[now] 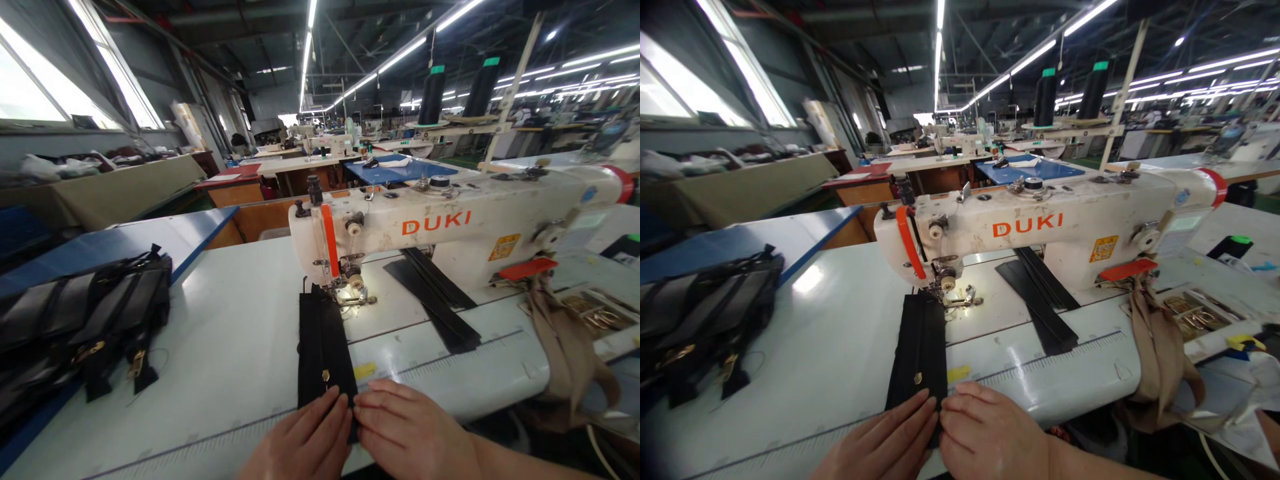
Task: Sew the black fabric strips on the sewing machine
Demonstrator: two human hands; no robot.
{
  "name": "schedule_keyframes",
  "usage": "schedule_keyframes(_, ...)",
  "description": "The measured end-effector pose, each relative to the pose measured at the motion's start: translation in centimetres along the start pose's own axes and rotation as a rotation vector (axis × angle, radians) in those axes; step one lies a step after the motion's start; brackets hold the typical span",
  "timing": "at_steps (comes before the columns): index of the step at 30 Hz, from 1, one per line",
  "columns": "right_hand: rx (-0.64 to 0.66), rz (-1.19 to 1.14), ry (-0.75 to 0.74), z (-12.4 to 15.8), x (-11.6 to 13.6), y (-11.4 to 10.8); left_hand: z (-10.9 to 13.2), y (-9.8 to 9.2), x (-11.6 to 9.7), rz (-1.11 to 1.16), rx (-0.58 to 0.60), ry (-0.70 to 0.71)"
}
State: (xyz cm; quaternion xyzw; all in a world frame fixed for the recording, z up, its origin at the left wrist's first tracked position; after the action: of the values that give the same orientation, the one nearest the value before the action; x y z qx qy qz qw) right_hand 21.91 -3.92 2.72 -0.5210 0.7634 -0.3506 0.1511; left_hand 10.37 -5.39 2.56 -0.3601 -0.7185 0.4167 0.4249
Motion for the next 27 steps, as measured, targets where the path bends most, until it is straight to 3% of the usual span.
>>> schedule_keyframes(5, 0.032, -0.011, -0.007, -0.3, -0.3, 0.1, 1.3, 1.4, 0.1, -0.066, -0.236, -0.057)
schedule_keyframes(8, 0.092, -0.031, 0.022, -0.7, -1.0, 0.4, 1.6, 2.1, 0.7, -0.043, -0.203, -0.042)
schedule_keyframes(13, 0.257, -0.033, 0.047, -1.4, -2.7, 1.8, 0.8, 1.6, 2.9, 0.03, -0.083, -0.014)
schedule_keyframes(17, 0.317, -0.01, 0.058, -2.3, -4.4, 3.0, 0.0, 1.9, 4.7, 0.058, 0.019, -0.012)
schedule_keyframes(23, 0.361, 0.029, 0.072, -4.2, -6.8, 4.4, 0.3, 3.0, 7.5, 0.051, -0.114, -0.065)
schedule_keyframes(27, 0.383, 0.053, 0.089, -5.2, -8.3, 5.3, -0.1, 3.5, 9.5, 0.036, -0.14, -0.091)
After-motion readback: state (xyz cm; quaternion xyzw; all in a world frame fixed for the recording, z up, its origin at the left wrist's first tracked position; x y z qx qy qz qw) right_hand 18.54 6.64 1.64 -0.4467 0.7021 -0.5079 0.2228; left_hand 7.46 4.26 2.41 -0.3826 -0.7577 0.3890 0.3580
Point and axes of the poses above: each hand's wrist, its own z-axis away from the middle knuckle, its own y-axis out of the palm, x = y × z, the point moved 7 cm from there along -z, towards the middle knuckle, and after that the axes turned 8 degrees about y, right-handed, at the moved point
